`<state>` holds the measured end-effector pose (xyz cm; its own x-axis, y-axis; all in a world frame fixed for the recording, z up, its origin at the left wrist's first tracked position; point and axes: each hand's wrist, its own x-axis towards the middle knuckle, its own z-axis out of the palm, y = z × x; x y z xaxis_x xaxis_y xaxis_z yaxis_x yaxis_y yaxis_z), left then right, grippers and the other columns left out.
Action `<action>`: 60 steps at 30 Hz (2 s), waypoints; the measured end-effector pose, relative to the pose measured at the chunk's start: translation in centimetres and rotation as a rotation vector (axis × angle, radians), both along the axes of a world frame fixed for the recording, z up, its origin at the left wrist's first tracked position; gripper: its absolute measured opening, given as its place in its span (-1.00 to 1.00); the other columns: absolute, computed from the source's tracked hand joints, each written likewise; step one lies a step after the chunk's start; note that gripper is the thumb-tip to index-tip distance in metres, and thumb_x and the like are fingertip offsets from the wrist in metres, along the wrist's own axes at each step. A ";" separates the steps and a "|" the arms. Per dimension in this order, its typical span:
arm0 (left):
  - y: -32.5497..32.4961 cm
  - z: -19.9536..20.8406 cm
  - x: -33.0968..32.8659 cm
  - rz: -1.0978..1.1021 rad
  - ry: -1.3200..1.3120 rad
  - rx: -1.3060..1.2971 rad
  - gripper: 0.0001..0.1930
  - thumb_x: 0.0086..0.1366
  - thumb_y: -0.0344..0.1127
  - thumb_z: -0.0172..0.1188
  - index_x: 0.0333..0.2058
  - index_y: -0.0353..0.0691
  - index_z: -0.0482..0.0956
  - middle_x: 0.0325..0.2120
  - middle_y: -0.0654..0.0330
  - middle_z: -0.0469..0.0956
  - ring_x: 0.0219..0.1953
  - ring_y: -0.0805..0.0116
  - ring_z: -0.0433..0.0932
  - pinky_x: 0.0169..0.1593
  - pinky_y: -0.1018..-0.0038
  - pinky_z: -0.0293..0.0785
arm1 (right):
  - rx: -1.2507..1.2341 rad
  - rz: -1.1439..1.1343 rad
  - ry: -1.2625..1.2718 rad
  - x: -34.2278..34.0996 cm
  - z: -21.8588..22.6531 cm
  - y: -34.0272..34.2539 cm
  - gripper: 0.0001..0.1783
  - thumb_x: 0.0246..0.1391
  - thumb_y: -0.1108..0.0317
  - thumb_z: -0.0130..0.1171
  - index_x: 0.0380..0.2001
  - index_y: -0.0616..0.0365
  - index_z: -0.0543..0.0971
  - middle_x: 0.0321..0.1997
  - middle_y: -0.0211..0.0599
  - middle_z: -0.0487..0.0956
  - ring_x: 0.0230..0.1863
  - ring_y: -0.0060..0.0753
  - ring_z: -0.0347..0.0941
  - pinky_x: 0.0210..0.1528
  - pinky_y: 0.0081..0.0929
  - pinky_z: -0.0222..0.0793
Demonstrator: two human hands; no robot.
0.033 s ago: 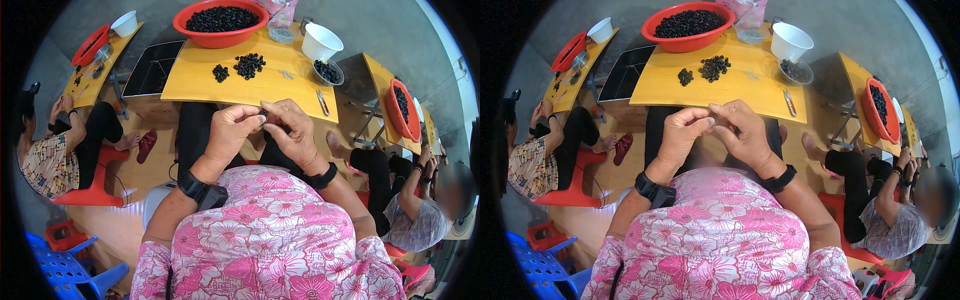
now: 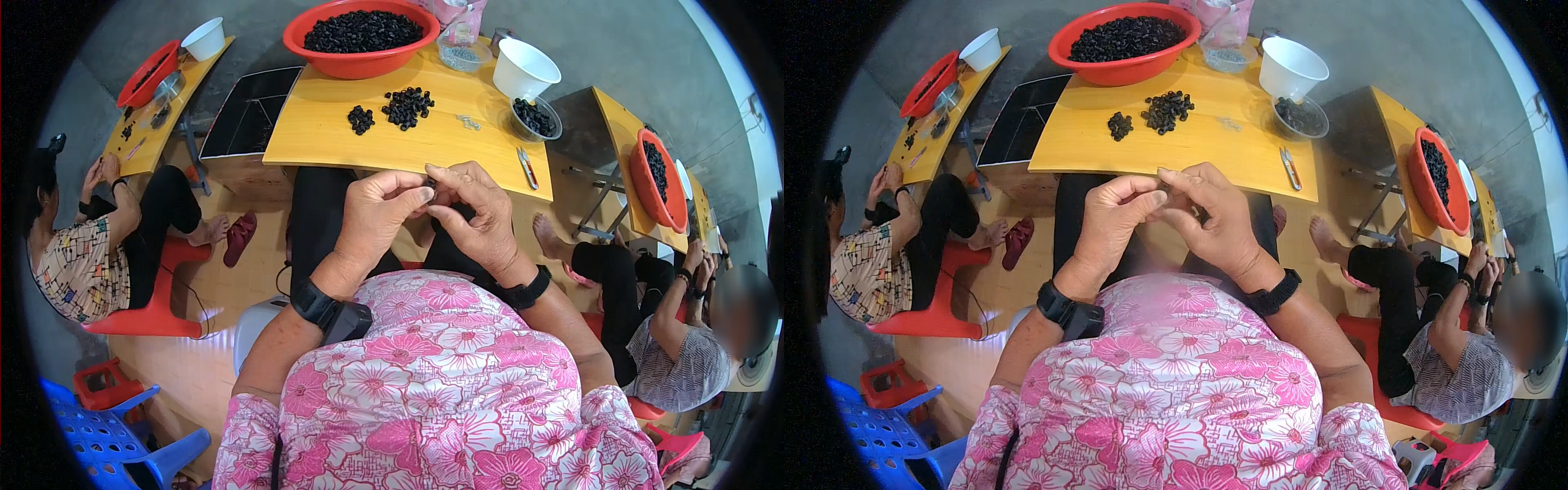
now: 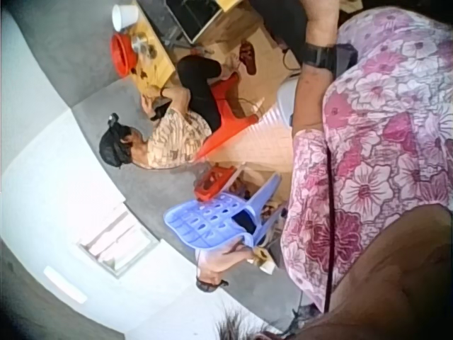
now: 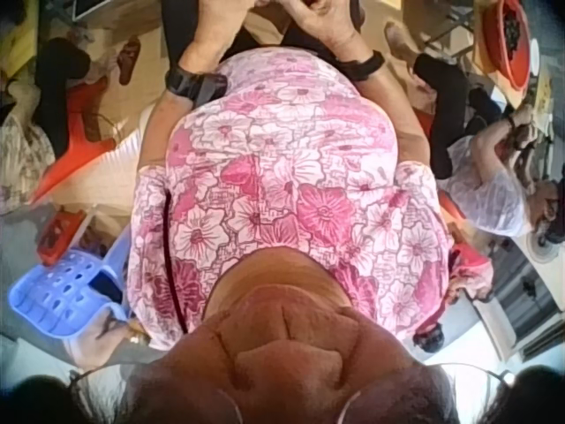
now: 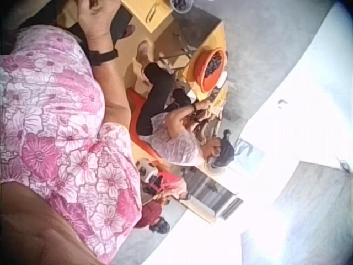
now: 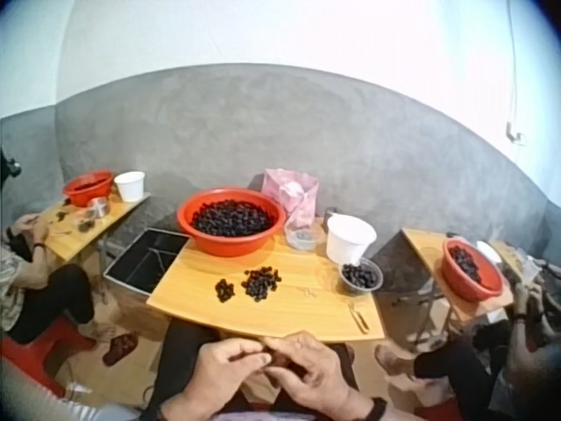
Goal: Manually joining small black plastic components together.
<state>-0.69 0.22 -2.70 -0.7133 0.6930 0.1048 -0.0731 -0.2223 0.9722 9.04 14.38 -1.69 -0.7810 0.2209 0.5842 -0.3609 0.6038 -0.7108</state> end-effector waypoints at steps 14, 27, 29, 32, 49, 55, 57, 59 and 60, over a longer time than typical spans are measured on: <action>0.1 0.0 -0.2 -0.096 -0.205 -0.028 -0.80 0.31 -0.37 0.19 -0.13 -0.31 0.59 -0.30 0.29 0.59 -0.30 0.59 0.53 -0.22 0.61 0.48 | 0.175 -0.087 0.029 -0.3 -0.3 0.2 -0.56 -0.11 0.45 0.36 -0.07 0.12 0.57 -0.32 -0.27 0.50 -0.40 -0.34 0.44 -0.37 -0.54 0.36; 0.1 -0.5 -0.7 -0.086 -0.286 -0.009 -0.84 0.31 -0.40 0.17 -0.18 -0.32 0.60 -0.33 0.26 0.58 -0.31 0.54 0.55 -0.23 0.58 0.52 | 0.144 -0.057 0.020 -0.3 -0.4 -0.1 -0.54 -0.12 0.46 0.37 -0.06 0.10 0.55 -0.33 -0.28 0.52 -0.41 -0.37 0.45 -0.36 -0.54 0.36; 0.3 -0.4 -0.5 -0.074 -0.292 0.023 -0.84 0.29 -0.38 0.20 -0.21 -0.32 0.61 -0.36 0.26 0.59 -0.35 0.56 0.54 -0.25 0.61 0.51 | 0.140 -0.063 0.018 -0.3 -0.5 -0.1 -0.54 -0.12 0.46 0.37 -0.07 0.10 0.54 -0.32 -0.28 0.52 -0.41 -0.38 0.45 -0.37 -0.54 0.36; 0.2 -0.6 -0.4 -0.075 -0.300 0.045 -0.83 0.30 -0.37 0.20 -0.19 -0.32 0.60 -0.36 0.27 0.58 -0.36 0.58 0.53 -0.26 0.62 0.50 | 0.125 -0.059 0.010 -0.3 -0.5 0.0 -0.55 -0.11 0.46 0.37 -0.07 0.10 0.54 -0.32 -0.28 0.51 -0.41 -0.39 0.45 -0.37 -0.54 0.36; -0.2 0.4 -0.2 -0.100 -0.017 0.068 -0.67 0.30 -0.43 0.17 0.04 -0.32 0.54 -0.35 0.39 0.53 -0.36 0.67 0.41 -0.29 0.72 0.36 | 0.110 -0.011 -0.035 0.1 0.1 0.2 -0.58 -0.05 0.38 0.35 -0.06 0.10 0.53 -0.32 -0.29 0.46 -0.44 -0.41 0.36 -0.40 -0.53 0.27; -0.1 0.4 0.0 -0.072 -0.043 0.086 -0.69 0.28 -0.47 0.17 0.01 -0.32 0.56 -0.37 0.39 0.53 -0.37 0.68 0.41 -0.31 0.73 0.34 | 0.083 0.000 -0.022 0.0 -0.2 0.1 -0.59 -0.07 0.38 0.36 -0.09 0.10 0.54 -0.33 -0.29 0.46 -0.44 -0.42 0.35 -0.39 -0.54 0.28; -0.2 0.4 0.0 -0.083 -0.070 0.083 -0.67 0.27 -0.47 0.18 0.02 -0.33 0.55 -0.38 0.39 0.52 -0.37 0.69 0.40 -0.30 0.73 0.34 | 0.085 0.009 -0.016 0.0 -0.1 0.1 -0.58 -0.07 0.37 0.37 -0.09 0.10 0.54 -0.32 -0.29 0.46 -0.43 -0.42 0.36 -0.38 -0.53 0.28; -0.2 0.5 0.1 -0.081 -0.023 0.063 -0.65 0.26 -0.47 0.19 0.04 -0.33 0.53 -0.37 0.39 0.52 -0.37 0.69 0.40 -0.29 0.74 0.34 | 0.090 0.004 -0.008 0.0 -0.2 0.3 -0.59 -0.06 0.36 0.36 -0.09 0.10 0.54 -0.32 -0.29 0.46 -0.43 -0.42 0.36 -0.38 -0.53 0.29; -0.2 0.6 0.2 -0.082 0.024 0.048 -0.63 0.25 -0.48 0.21 0.05 -0.33 0.52 -0.36 0.39 0.52 -0.36 0.69 0.40 -0.28 0.75 0.34 | 0.102 -0.003 -0.001 0.1 -0.1 0.3 -0.60 -0.05 0.35 0.35 -0.09 0.10 0.54 -0.31 -0.29 0.47 -0.43 -0.41 0.36 -0.38 -0.53 0.29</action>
<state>-0.53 0.06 -2.14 -0.6515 0.7425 0.1559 -0.0697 -0.2632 0.9622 9.15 14.65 -1.83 -0.7809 0.1630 0.6030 -0.3582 0.6741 -0.6460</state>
